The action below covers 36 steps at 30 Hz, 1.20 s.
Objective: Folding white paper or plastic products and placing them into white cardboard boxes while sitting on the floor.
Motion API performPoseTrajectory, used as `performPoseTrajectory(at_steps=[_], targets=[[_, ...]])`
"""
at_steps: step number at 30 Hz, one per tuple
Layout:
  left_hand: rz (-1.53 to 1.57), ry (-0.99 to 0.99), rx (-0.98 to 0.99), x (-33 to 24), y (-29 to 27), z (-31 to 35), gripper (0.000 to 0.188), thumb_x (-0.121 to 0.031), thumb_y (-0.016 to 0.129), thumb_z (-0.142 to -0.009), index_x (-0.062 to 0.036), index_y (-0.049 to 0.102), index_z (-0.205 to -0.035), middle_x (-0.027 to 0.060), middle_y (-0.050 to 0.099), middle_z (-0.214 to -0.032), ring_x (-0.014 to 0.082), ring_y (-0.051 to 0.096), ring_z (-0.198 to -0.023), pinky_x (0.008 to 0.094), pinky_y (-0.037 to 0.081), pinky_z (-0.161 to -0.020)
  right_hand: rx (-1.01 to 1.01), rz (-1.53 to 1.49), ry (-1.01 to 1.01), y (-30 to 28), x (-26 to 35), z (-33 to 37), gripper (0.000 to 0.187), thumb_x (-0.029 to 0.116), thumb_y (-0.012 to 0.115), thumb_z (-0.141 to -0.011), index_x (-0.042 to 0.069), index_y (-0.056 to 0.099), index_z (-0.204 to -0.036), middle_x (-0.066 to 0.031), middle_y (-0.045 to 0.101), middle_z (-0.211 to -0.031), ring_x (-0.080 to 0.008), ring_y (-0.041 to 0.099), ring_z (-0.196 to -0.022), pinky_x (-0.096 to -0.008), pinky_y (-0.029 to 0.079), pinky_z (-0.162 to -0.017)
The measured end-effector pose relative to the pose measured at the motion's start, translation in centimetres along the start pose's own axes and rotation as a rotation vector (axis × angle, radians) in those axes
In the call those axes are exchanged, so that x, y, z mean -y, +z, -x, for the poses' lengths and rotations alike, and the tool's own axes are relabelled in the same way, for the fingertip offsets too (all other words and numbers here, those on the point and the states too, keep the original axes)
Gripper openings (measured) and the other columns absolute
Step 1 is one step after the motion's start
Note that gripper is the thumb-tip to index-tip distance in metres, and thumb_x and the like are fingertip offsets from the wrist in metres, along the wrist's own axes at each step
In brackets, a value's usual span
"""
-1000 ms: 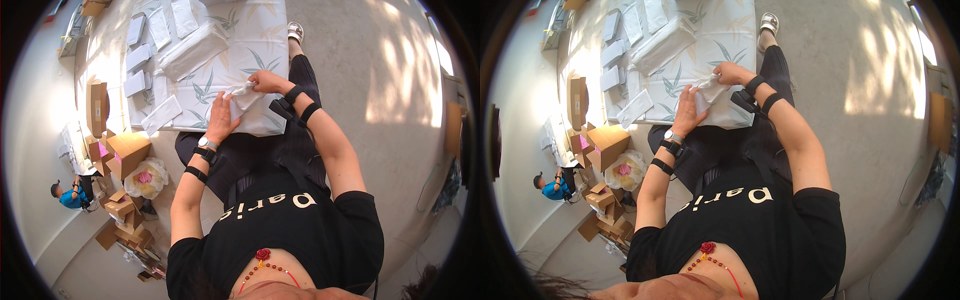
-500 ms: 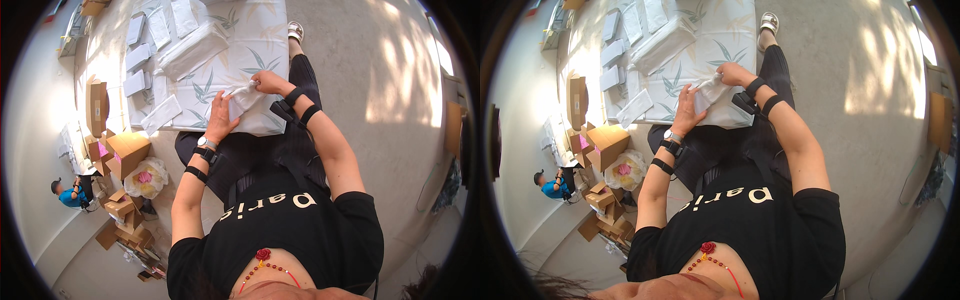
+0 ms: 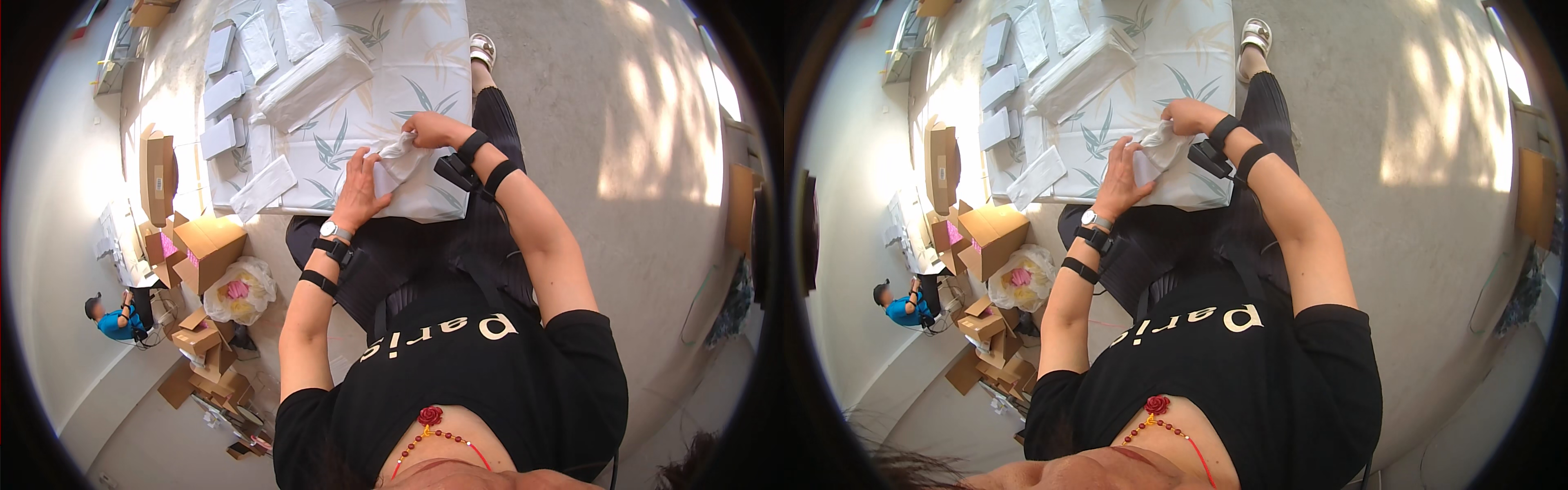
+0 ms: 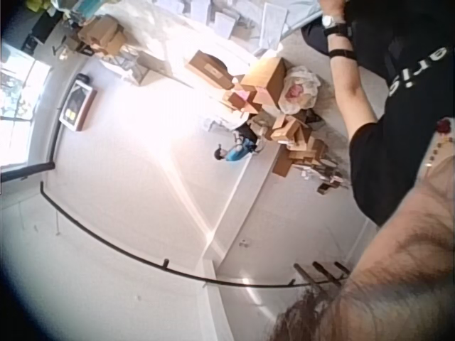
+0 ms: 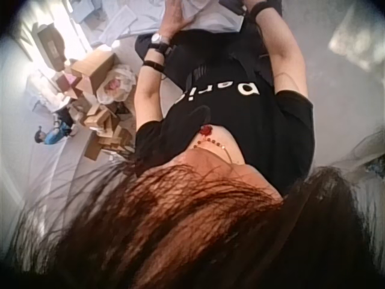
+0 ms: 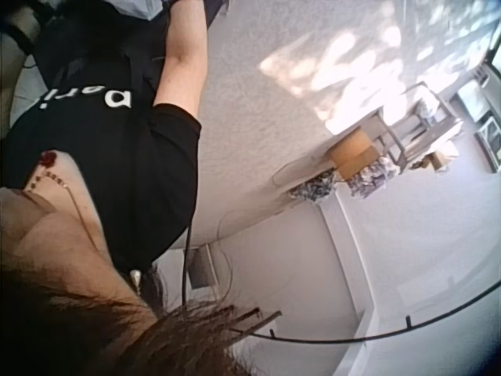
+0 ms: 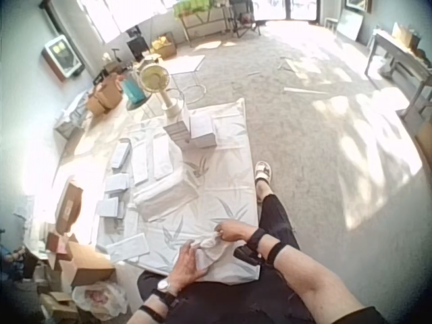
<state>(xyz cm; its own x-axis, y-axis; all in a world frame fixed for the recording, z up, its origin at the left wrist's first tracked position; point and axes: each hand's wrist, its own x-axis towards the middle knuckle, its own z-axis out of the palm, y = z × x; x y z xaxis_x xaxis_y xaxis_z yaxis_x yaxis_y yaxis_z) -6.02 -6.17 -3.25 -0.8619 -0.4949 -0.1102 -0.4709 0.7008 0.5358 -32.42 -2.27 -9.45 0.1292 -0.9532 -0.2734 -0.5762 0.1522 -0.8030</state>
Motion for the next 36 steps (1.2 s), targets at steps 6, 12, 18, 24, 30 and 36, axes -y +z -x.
performPoseTrajectory(at_steps=[6, 12, 18, 24, 30, 36], targets=[[0.081, 0.013, -0.064, -0.1, 0.1, -0.1, 0.102, -0.018, 0.09, -0.069, -0.0067, 0.034, -0.154, 0.0217, 0.043, -0.149, 0.0413, 0.041, -0.14, 0.047, 0.039, -0.117, -0.048, 0.089, -0.071, 0.5, 0.8, 0.2, 0.029, 0.005, 0.068, -0.077, 0.005, 0.077, -0.104, -0.0213, 0.075, -0.094, -0.042, 0.071, -0.09, -0.0471, 0.056, -0.08], [0.382, -0.254, -0.123, 2.6, 1.0, -1.8, 0.053, -0.019, 0.079, -0.088, -0.0022, 0.058, -0.134, 0.0177, 0.062, -0.115, 0.0327, 0.064, -0.102, 0.0414, 0.053, -0.091, -0.145, 0.053, -0.051, 1.0, 2.0, 2.2, 0.024, 0.006, 0.065, -0.08, 0.005, 0.076, -0.101, -0.0224, 0.073, -0.091, -0.0432, 0.07, -0.089, -0.0477, 0.055, -0.078], [0.225, -0.266, -0.023, 4.2, 0.6, -3.4, 0.021, -0.018, 0.069, -0.097, -0.002, 0.072, -0.111, 0.0125, 0.073, -0.102, 0.0236, 0.071, -0.09, 0.0361, 0.056, -0.082, -0.115, -0.027, 0.043, 1.7, 3.0, 3.0, 0.028, 0.005, 0.064, -0.081, 0.005, 0.076, -0.105, -0.0237, 0.074, -0.095, -0.0436, 0.07, -0.092, -0.0475, 0.055, -0.083], [0.291, -0.315, 0.111, 4.7, -0.9, -2.7, 0.018, -0.017, 0.071, -0.095, -0.0018, 0.074, -0.105, 0.0115, 0.076, -0.098, 0.0213, 0.072, -0.088, 0.034, 0.057, -0.082, -0.145, -0.113, 0.003, 4.5, 3.3, 3.5, 0.028, 0.005, 0.064, -0.08, 0.005, 0.077, -0.105, -0.0255, 0.073, -0.095, -0.0452, 0.069, -0.094, -0.0494, 0.055, -0.084], [0.3, -0.318, 0.258, 5.1, -1.8, -2.3, 0.014, -0.012, 0.074, -0.089, -0.0023, 0.076, -0.099, 0.0088, 0.075, -0.087, 0.0184, 0.071, -0.08, 0.0325, 0.057, -0.078, -0.04, -0.16, 0.042, 5.5, 3.5, 3.7, 0.032, 0.006, 0.065, -0.082, 0.004, 0.075, -0.112, -0.0234, 0.074, -0.101, -0.0417, 0.07, -0.096, -0.0437, 0.055, -0.086], [0.271, -0.326, 0.373, 4.5, -2.7, -2.9, 0.013, -0.01, 0.074, -0.086, -0.0029, 0.078, -0.096, 0.009, 0.075, -0.085, 0.0182, 0.07, -0.079, 0.0328, 0.056, -0.077, -0.077, -0.168, 0.023, 6.8, 3.5, 4.1, 0.031, 0.006, 0.064, -0.083, 0.004, 0.075, -0.112, -0.0231, 0.074, -0.101, -0.0423, 0.07, -0.097, -0.0441, 0.055, -0.086]])
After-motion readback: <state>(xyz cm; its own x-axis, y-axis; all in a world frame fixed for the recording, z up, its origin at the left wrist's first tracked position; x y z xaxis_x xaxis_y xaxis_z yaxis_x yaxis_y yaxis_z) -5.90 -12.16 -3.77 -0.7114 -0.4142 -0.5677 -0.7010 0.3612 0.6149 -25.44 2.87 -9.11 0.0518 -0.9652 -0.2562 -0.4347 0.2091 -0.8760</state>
